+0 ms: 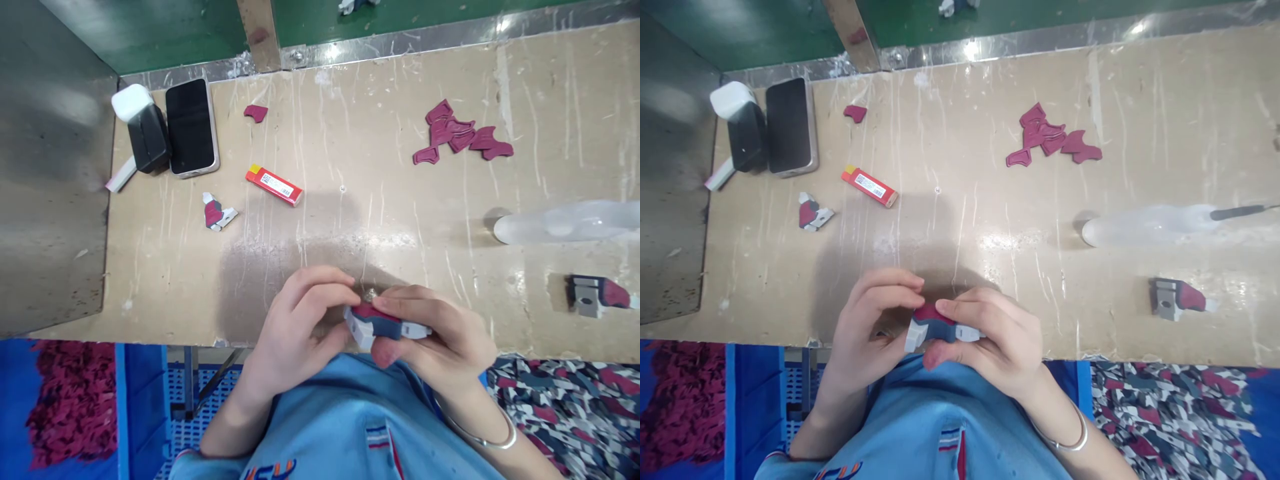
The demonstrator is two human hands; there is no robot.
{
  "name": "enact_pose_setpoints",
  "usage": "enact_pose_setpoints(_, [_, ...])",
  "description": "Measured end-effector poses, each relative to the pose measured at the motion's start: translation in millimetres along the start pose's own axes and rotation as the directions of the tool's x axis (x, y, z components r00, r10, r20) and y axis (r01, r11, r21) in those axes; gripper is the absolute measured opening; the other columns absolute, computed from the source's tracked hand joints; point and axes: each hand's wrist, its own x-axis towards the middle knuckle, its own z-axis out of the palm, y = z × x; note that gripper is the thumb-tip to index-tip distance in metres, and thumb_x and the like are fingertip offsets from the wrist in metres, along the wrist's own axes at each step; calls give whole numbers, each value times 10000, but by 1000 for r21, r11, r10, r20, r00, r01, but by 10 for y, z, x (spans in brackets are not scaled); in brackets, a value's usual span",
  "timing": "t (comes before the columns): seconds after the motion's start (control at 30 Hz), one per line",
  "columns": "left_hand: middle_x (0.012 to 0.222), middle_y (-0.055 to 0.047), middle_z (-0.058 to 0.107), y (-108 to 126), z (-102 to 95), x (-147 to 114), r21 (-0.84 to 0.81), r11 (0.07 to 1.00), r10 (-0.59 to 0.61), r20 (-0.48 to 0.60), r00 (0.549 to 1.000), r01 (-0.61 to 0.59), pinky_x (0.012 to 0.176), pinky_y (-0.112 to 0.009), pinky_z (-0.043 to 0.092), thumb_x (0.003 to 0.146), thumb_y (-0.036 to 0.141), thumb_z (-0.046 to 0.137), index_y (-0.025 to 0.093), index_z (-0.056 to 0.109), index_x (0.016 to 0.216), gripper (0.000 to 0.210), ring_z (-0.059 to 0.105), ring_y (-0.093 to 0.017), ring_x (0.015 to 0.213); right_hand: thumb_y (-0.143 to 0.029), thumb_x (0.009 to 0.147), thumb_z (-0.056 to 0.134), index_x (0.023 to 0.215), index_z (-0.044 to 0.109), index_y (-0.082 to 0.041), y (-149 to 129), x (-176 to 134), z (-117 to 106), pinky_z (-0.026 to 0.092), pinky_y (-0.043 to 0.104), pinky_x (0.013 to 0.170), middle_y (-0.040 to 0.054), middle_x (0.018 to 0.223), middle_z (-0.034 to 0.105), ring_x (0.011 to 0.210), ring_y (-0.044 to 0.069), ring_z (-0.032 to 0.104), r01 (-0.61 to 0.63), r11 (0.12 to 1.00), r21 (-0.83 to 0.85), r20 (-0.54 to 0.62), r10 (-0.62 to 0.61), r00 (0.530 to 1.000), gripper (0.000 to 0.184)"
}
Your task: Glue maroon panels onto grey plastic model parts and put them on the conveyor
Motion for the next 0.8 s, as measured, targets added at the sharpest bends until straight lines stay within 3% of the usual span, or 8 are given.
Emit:
enact_pose_setpoints(0.07, [1034,-32,798,-27,26,22,16,995,94,-43,995,-94,961,-287,616,879,10,715,217,667,1074,289,772,-173,992,-503,968,772,1151,785,-254,0,13,4,690,314,646,38,853,810,736,206,794,-7,1000,16,17,6,1000,309])
enact_pose_setpoints(0.17, [954,-16,819,-37,38,37,12,992,128,-72,989,-128,941,-297,626,854,-19,699,221,667,1028,298,786,-172,927,-527,952,799,1111,765,-248,9,37,27,706,338,710,58,925,802,822,223,803,-11,998,60,-8,12,1000,323])
enact_pose_setpoints(0.37, [953,-38,787,34,-37,31,-22,1000,-21,49,999,22,818,-298,656,832,66,741,237,685,1056,288,787,-205,899,-492,1027,732,1005,673,-226,-35,120,26,657,216,667,17,838,759,730,143,753,-33,993,109,29,30,999,273])
enact_pose_setpoints(0.47, [879,-59,780,13,-86,81,62,985,155,69,986,-159,726,-313,644,867,56,661,207,673,1094,272,746,-197,766,-484,1067,669,1045,665,-219,-84,188,5,655,198,662,26,858,760,717,136,747,20,996,87,42,-23,999,266])
enact_pose_setpoints(0.57, [760,-58,766,-47,-116,172,188,896,387,117,914,-404,613,-300,588,933,16,561,166,660,1073,228,670,-170,618,-459,1106,585,1058,652,-209,-117,240,17,662,195,682,31,841,759,712,136,755,125,991,40,68,-127,990,263])
enact_pose_setpoints(0.63, [668,-22,727,-63,-118,234,271,821,488,126,864,-503,556,-269,546,998,13,504,174,647,999,216,627,-144,550,-445,1115,563,1042,646,-205,-115,252,41,659,197,659,34,819,758,689,137,755,185,983,8,65,-185,981,264])
enact_pose_setpoints(0.73, [624,8,687,-15,-141,337,337,757,531,182,828,-559,563,-248,550,1070,57,423,185,634,959,270,621,-133,540,-422,1105,600,1049,655,-200,-68,245,34,651,215,593,41,804,761,644,147,744,234,972,-11,19,-234,972,236])
enact_pose_setpoints(0.8, [727,-13,745,21,-214,469,331,740,485,341,805,-586,614,-268,591,1117,159,412,180,650,1050,248,693,-156,625,-380,1110,605,1056,666,-194,-14,230,-52,653,224,583,46,801,762,644,154,749,230,972,-56,-12,-231,973,203])
